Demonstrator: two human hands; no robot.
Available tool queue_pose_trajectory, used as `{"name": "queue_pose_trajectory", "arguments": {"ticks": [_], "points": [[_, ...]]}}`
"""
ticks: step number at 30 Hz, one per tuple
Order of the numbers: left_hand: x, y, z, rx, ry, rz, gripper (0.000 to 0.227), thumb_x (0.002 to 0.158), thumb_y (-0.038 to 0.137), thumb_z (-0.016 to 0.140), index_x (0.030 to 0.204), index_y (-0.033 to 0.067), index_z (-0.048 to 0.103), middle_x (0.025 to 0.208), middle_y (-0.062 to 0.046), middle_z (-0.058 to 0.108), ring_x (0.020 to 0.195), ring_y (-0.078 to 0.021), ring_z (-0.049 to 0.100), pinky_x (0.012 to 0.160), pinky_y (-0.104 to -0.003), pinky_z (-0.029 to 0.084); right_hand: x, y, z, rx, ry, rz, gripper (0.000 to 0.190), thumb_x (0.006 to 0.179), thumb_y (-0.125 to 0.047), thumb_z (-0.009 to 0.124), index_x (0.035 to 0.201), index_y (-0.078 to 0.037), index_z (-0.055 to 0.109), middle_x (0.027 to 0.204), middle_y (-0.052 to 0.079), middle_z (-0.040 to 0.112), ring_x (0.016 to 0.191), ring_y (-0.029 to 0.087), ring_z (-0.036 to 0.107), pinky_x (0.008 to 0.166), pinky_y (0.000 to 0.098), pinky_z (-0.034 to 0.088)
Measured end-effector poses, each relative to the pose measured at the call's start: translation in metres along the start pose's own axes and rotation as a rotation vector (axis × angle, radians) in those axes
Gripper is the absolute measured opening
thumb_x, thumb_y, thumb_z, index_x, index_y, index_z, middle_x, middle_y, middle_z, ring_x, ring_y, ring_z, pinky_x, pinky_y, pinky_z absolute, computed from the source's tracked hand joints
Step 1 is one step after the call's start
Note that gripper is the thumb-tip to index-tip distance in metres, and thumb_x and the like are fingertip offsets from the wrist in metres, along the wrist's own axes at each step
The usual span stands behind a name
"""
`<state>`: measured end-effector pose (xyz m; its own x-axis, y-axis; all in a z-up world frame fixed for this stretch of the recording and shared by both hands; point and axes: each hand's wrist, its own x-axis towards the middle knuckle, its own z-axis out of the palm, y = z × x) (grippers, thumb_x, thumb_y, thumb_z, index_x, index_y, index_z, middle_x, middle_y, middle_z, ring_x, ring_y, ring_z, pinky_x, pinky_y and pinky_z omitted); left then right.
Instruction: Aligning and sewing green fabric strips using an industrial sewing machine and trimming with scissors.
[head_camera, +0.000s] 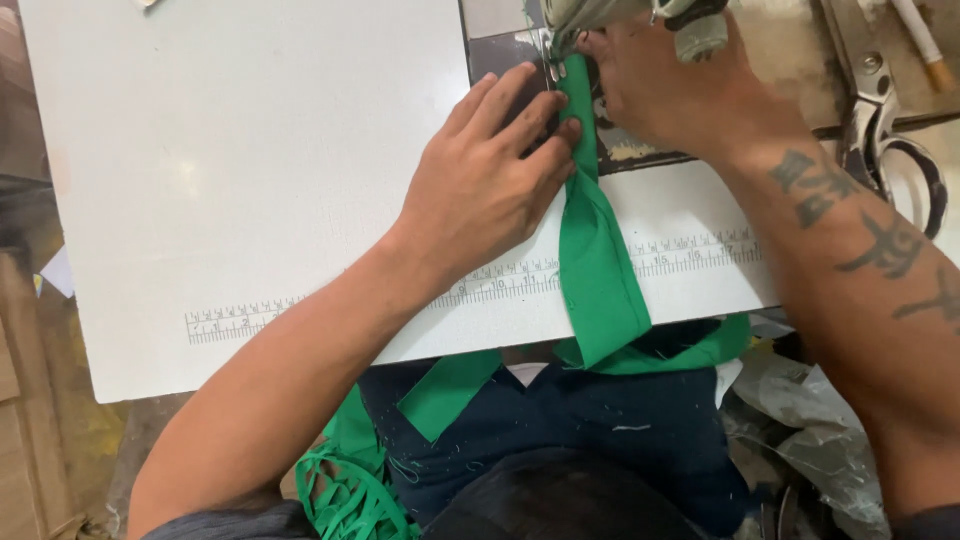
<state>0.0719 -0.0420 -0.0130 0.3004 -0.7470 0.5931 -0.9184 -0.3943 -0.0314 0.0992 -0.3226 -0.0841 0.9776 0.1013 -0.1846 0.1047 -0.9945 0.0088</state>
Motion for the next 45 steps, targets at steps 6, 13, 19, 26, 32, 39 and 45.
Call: {"name": "queue_pose_trajectory", "arguments": {"ticks": [6, 13, 19, 26, 32, 39, 45], "points": [[-0.001, -0.001, 0.002, 0.062, -0.055, -0.005, 0.025, 0.112, 0.030, 0.079, 0.118, 0.0066, 0.078, 0.131, -0.014, 0.073, 0.137, -0.0377, 0.055, 0.111, -0.052, 0.054, -0.039, -0.040, -0.063, 0.286, 0.106, 0.125, 0.051, 0.126, -0.054, 0.035, 0.131, -0.012, 0.065, 0.127, 0.025, 0.070, 0.107, 0.062, 0.066, 0.084, 0.0783, 0.045], [-0.004, -0.002, 0.008, -0.048, -0.001, -0.102, 0.024, 0.112, 0.025, 0.077, 0.128, 0.0072, 0.074, 0.134, -0.011, 0.068, 0.134, -0.0400, 0.057, 0.110, -0.054, 0.056, -0.173, -0.092, -0.065, 0.360, 0.324, -0.015, 0.047, 0.109, -0.053, 0.062, 0.106, -0.007, 0.072, 0.113, 0.015, 0.072, 0.101, 0.031, 0.065, 0.083, 0.0478, 0.047], [-0.025, 0.086, -0.068, -0.453, -0.024, -0.535, 0.031, 0.113, 0.017, 0.063, 0.139, -0.0018, 0.062, 0.102, -0.013, 0.076, 0.085, -0.0271, 0.070, 0.081, -0.040, 0.060, -0.256, -0.127, -0.045, 0.850, 0.428, 0.192, 0.024, 0.096, -0.022, 0.083, 0.110, -0.006, 0.073, 0.096, 0.005, 0.080, 0.088, 0.017, 0.073, 0.088, 0.0303, 0.052], [-0.058, 0.189, -0.049, -0.897, 0.214, -1.254, 0.040, 0.096, 0.015, 0.081, 0.134, 0.0047, 0.075, 0.097, -0.008, 0.086, 0.083, -0.0068, 0.078, 0.075, -0.022, 0.070, -0.266, -0.139, -0.043, 1.187, 0.343, 0.356, 0.048, 0.097, -0.010, 0.081, 0.140, -0.005, 0.058, 0.054, -0.005, 0.041, 0.054, 0.001, 0.032, 0.053, 0.0190, 0.034], [-0.055, 0.200, -0.044, -0.711, 0.312, -1.057, 0.038, 0.097, 0.010, 0.082, 0.134, 0.0055, 0.074, 0.093, -0.008, 0.084, 0.076, -0.0124, 0.078, 0.071, -0.025, 0.071, -0.269, -0.131, -0.053, 0.930, 0.372, 0.166, 0.066, 0.103, -0.014, 0.076, 0.165, -0.012, 0.053, 0.061, -0.007, 0.029, 0.060, 0.007, 0.022, 0.057, 0.0218, 0.032], [-0.066, 0.208, -0.030, -0.533, 0.225, -0.761, 0.034, 0.106, -0.001, 0.073, 0.140, -0.0040, 0.069, 0.082, -0.006, 0.057, 0.070, -0.0172, 0.056, 0.063, -0.032, 0.055, -0.261, -0.113, -0.043, 0.466, 0.139, -0.007, 0.064, 0.109, -0.028, 0.058, 0.170, -0.040, 0.043, 0.048, 0.004, 0.041, 0.046, 0.021, 0.036, 0.047, 0.0411, 0.035], [-0.065, 0.207, -0.032, -0.380, 0.162, -0.664, 0.026, 0.108, -0.003, 0.070, 0.132, -0.0125, 0.069, 0.080, -0.008, 0.052, 0.065, -0.0195, 0.050, 0.057, -0.033, 0.051, -0.252, -0.110, -0.041, 0.229, 0.063, -0.110, 0.074, 0.103, -0.022, 0.057, 0.172, -0.043, 0.038, 0.045, 0.001, 0.047, 0.039, 0.020, 0.041, 0.039, 0.0397, 0.034]]}}
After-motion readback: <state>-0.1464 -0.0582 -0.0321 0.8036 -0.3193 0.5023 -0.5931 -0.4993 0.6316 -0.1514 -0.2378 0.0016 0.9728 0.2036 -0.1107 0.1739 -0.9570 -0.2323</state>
